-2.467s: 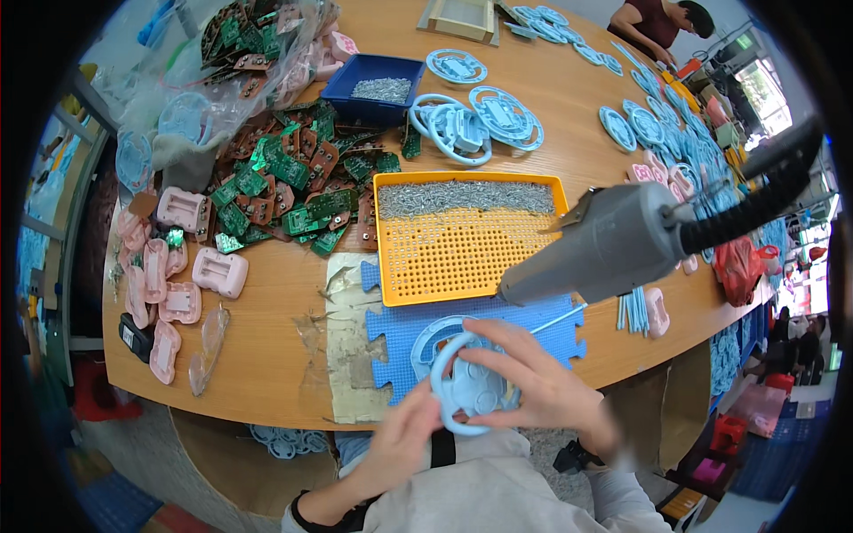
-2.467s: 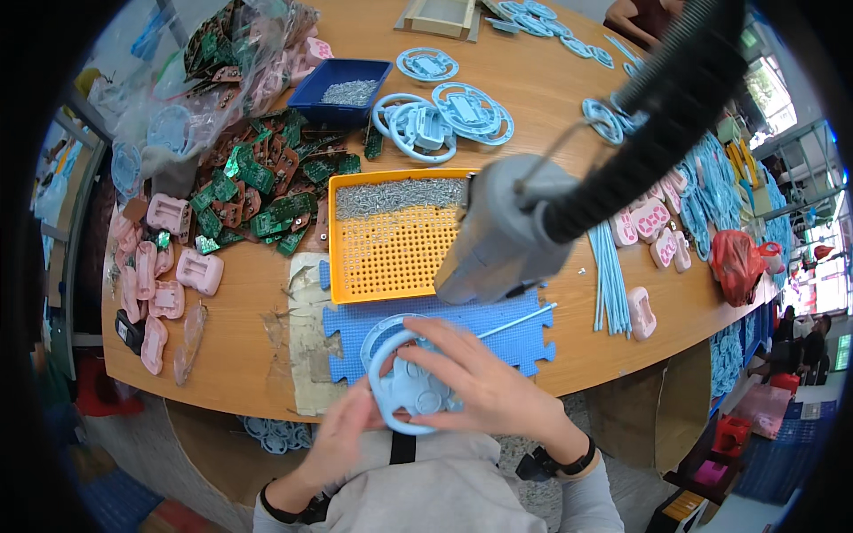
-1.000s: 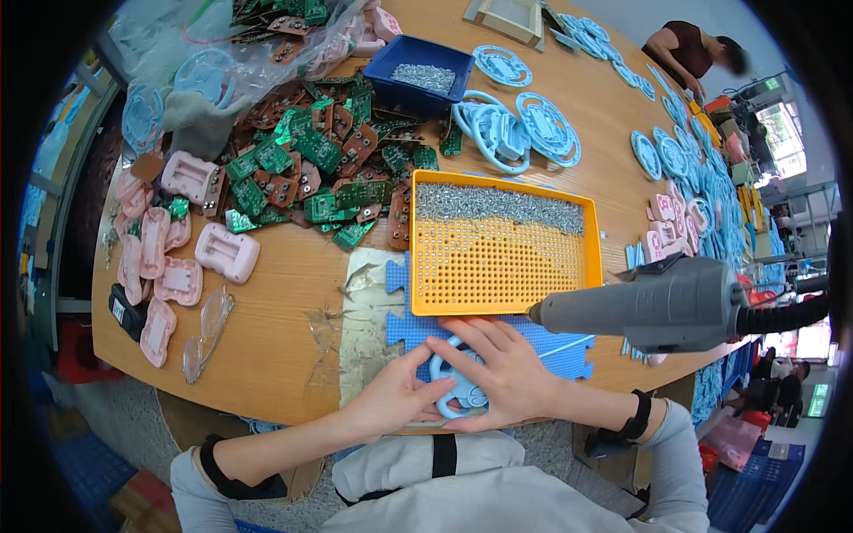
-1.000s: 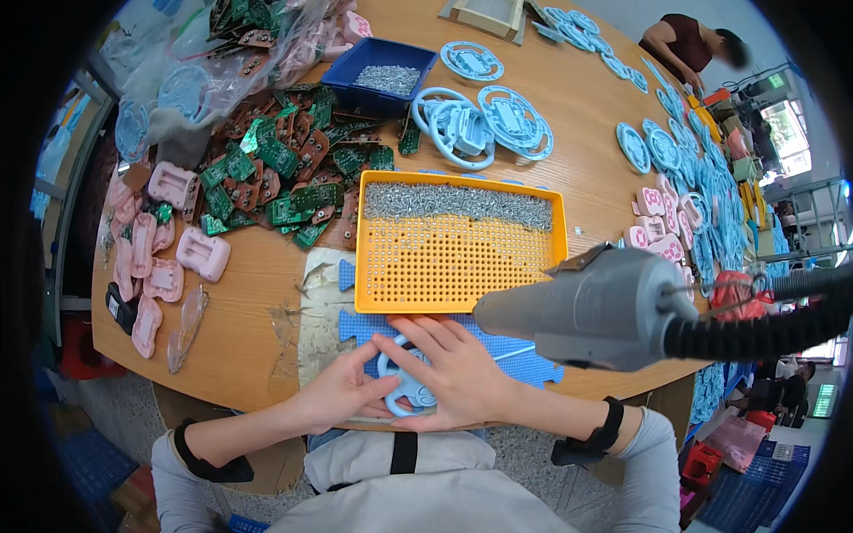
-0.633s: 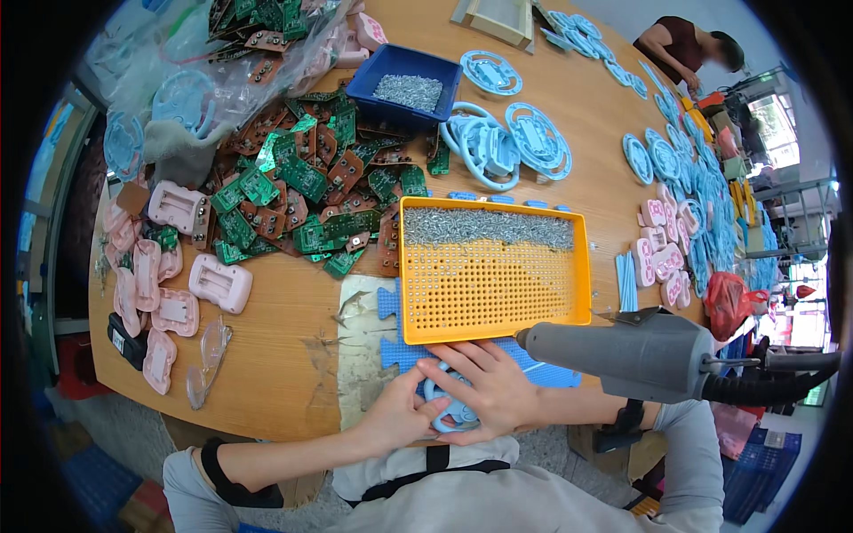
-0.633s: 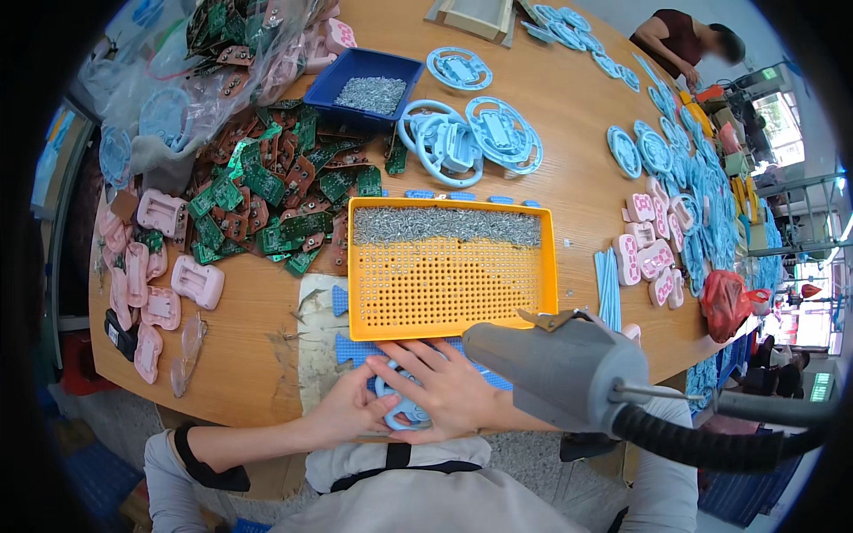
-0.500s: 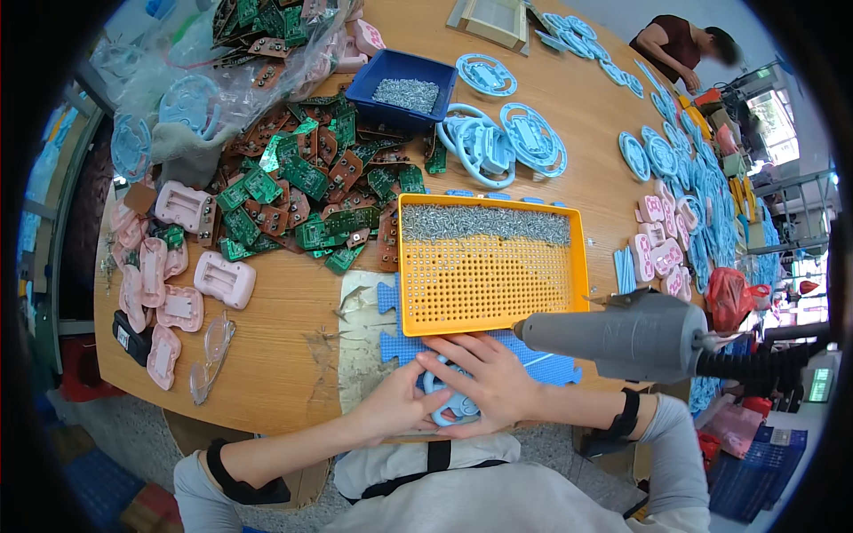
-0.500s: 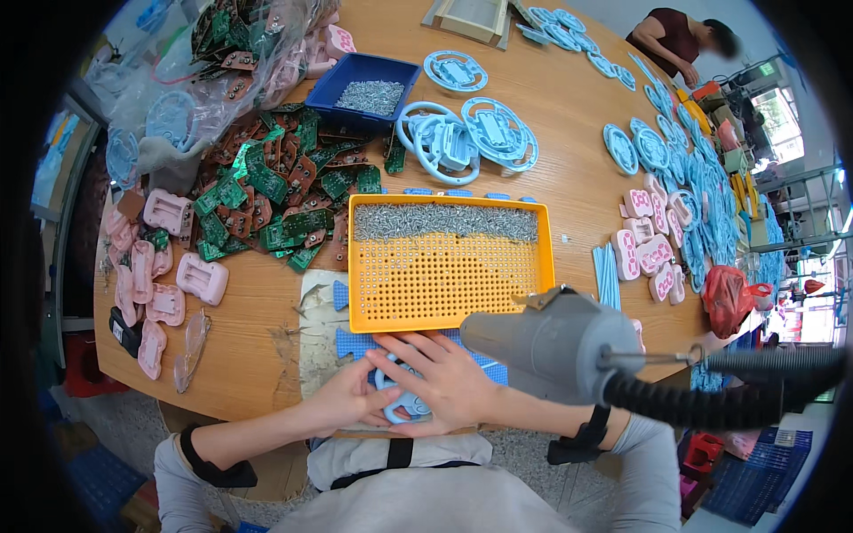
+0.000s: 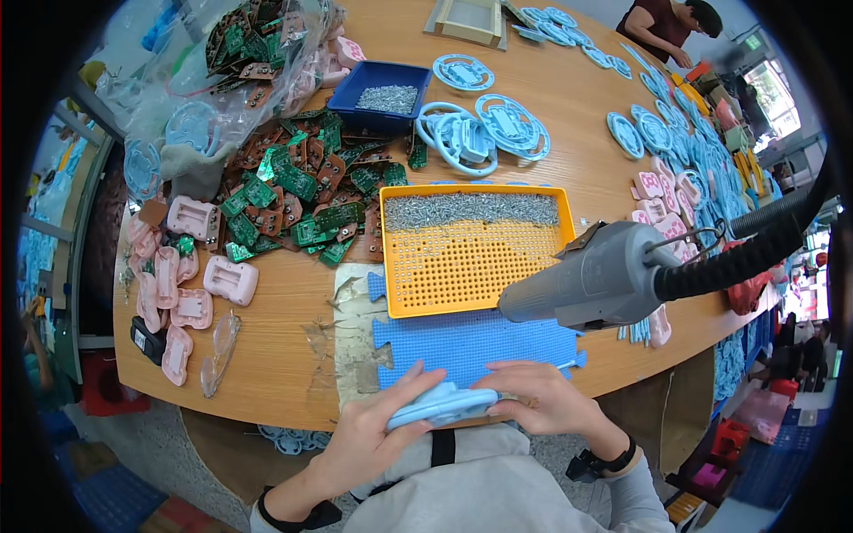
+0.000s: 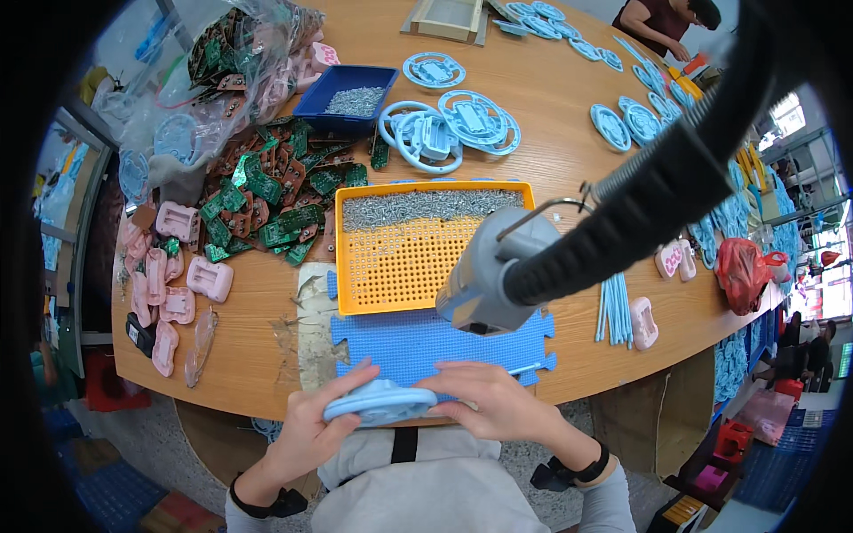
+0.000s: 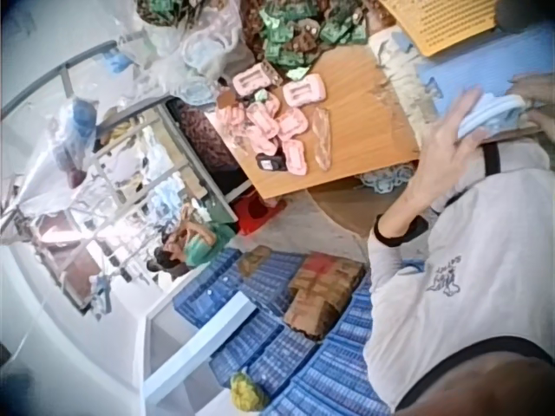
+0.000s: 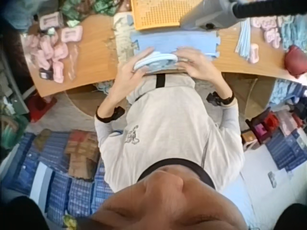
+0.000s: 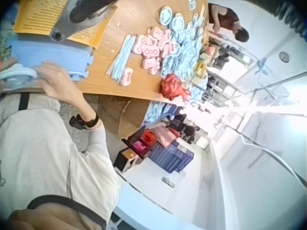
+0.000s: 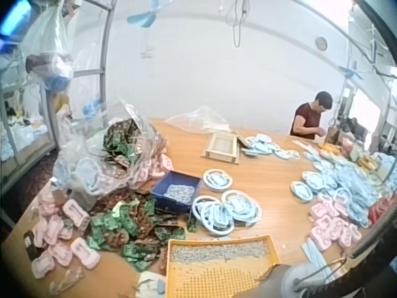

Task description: Use an electric screwdriver to fasten screws into plastic housings for electronic components.

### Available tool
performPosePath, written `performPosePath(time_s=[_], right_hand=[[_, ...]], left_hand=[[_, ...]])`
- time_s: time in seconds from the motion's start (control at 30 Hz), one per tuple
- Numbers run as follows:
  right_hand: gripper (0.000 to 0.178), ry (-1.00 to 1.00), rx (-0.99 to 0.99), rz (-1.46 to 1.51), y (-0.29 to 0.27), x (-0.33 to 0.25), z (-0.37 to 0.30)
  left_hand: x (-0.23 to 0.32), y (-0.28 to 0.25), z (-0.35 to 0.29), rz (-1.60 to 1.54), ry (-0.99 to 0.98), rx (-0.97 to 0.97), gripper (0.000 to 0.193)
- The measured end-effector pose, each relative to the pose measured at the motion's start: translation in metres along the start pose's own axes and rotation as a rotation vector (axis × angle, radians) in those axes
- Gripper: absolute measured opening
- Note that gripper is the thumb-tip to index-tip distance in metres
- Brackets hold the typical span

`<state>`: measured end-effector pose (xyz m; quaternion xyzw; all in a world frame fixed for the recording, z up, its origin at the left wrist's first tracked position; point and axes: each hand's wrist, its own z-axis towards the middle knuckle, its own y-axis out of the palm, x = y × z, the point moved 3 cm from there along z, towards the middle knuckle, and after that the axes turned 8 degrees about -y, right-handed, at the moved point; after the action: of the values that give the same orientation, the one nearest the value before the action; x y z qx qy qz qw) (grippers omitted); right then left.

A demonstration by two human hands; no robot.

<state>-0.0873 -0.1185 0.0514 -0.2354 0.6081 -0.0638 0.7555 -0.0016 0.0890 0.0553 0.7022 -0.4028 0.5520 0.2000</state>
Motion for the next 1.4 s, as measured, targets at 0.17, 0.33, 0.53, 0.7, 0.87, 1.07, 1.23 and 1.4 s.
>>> performPosePath(time_s=[0.17, 0.33, 0.53, 0.7, 0.87, 1.07, 1.23, 1.4], right_hand=[[0.030, -0.071, 0.045, -0.168, 0.008, -0.010, 0.013], [0.031, 0.055, 0.116, -0.057, 0.010, -0.008, 0.008], [0.031, 0.081, 0.215, 0.006, 0.013, -0.006, 0.007], [0.034, 0.092, 0.173, -0.067, 0.009, -0.011, 0.007], [0.036, 0.070, 0.201, -0.108, -0.003, 0.006, -0.008], [0.039, 0.255, 0.336, -0.169, -0.047, 0.009, -0.039], [0.102, -0.102, 0.527, -0.123, -0.050, 0.021, 0.018], [0.076, -0.124, 0.718, 0.185, -0.032, 0.011, 0.050]], left_hand=[[0.003, 0.008, 0.004, -0.121, 0.224, 0.086, 0.038], [-0.002, 0.011, 0.010, -0.270, 0.257, 0.159, 0.040], [0.000, 0.013, 0.012, -0.187, 0.292, 0.251, 0.029], [0.014, 0.008, 0.018, -0.065, 0.476, 0.267, 0.024], [0.026, 0.018, 0.038, 0.038, 0.610, 0.131, 0.029], [0.017, 0.054, 0.045, 0.479, 1.093, 0.157, 0.027], [-0.020, 0.082, 0.039, 0.720, 1.252, 0.056, 0.027], [-0.032, 0.087, 0.051, 0.857, 0.913, -0.053, 0.037]])
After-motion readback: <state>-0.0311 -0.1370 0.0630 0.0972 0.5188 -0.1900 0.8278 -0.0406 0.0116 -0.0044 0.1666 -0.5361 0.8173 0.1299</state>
